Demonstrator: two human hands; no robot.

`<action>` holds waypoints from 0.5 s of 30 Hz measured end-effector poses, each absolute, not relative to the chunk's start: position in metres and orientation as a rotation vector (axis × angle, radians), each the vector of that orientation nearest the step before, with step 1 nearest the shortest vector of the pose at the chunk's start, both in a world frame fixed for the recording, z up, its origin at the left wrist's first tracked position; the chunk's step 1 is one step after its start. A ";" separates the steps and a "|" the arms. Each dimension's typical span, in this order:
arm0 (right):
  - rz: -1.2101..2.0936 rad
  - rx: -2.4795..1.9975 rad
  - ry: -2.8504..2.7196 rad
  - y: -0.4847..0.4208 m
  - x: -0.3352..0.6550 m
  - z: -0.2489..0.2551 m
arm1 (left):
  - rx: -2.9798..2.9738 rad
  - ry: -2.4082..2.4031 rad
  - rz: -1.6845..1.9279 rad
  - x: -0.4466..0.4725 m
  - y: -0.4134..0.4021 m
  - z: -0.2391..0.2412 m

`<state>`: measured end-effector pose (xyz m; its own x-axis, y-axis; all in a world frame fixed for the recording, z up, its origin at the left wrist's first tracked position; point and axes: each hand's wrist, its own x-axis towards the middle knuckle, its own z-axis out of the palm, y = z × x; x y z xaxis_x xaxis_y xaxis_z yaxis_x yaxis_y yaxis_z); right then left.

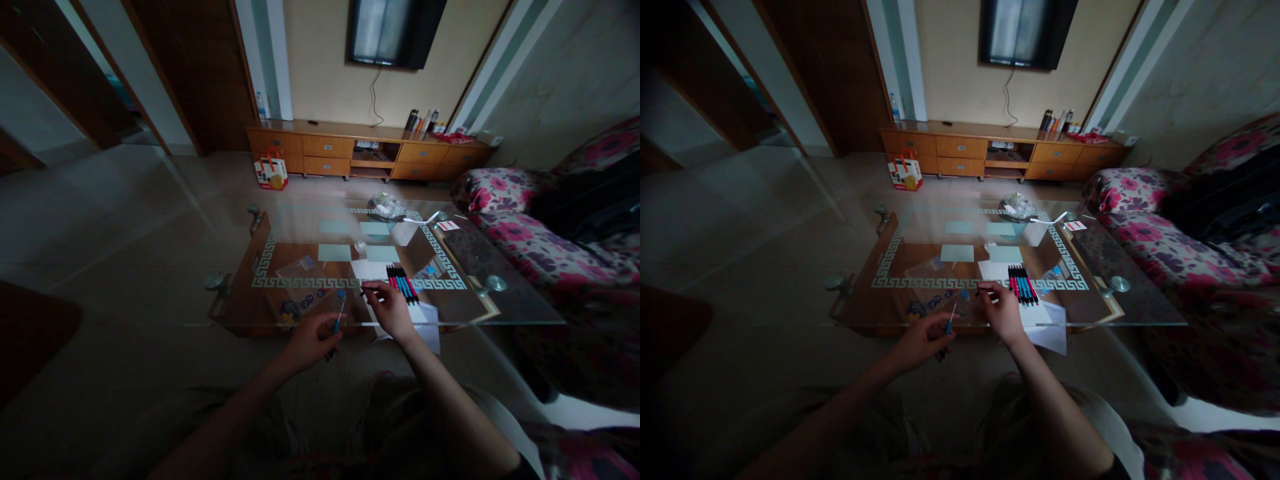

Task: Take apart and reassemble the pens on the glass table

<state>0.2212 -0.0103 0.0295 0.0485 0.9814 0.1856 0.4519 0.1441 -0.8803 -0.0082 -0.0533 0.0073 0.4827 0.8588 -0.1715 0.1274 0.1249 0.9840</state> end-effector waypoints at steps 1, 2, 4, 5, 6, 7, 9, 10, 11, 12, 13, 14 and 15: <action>0.837 -1.385 -1.505 -0.009 0.220 0.028 | 1.370 0.949 0.670 -0.008 -0.053 0.007; 0.901 -1.340 -1.471 -0.009 0.219 0.027 | 1.380 0.943 0.668 -0.008 -0.054 0.006; 0.987 -1.281 -1.416 -0.009 0.217 0.026 | 1.403 0.937 0.669 -0.008 -0.054 0.005; 1.020 -1.260 -1.392 -0.010 0.216 0.026 | 1.414 0.937 0.667 -0.009 -0.054 0.005; 1.049 -1.244 -1.365 -0.011 0.215 0.028 | 1.422 0.938 0.662 -0.009 -0.054 0.004; 1.080 -1.231 -1.335 -0.012 0.214 0.029 | 1.426 0.940 0.655 -0.009 -0.054 0.004; 1.149 -1.218 -1.275 -0.013 0.212 0.033 | 1.425 0.942 0.635 -0.010 -0.054 0.004; 1.178 -1.213 -1.256 -0.014 0.211 0.034 | 1.422 0.940 0.626 -0.010 -0.054 0.004; 1.202 -1.208 -1.247 -0.014 0.210 0.036 | 1.417 0.939 0.623 -0.010 -0.054 0.004; 1.223 -1.201 -1.247 -0.014 0.209 0.037 | 1.414 0.938 0.623 -0.010 -0.054 0.005; 1.240 -1.190 -1.254 -0.015 0.208 0.037 | 1.411 0.936 0.622 -0.010 -0.055 0.005; 1.252 -1.177 -1.263 -0.014 0.208 0.037 | 1.408 0.934 0.621 -0.010 -0.055 0.006; 1.261 -1.163 -1.273 -0.014 0.207 0.037 | 1.405 0.933 0.621 -0.010 -0.055 0.006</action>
<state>0.2073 -0.0144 0.0373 -0.0805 0.9967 0.0093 -0.0003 0.0093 -1.0000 -0.0098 -0.0547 0.0064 0.5236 0.8338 -0.1750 0.1598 0.1057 0.9815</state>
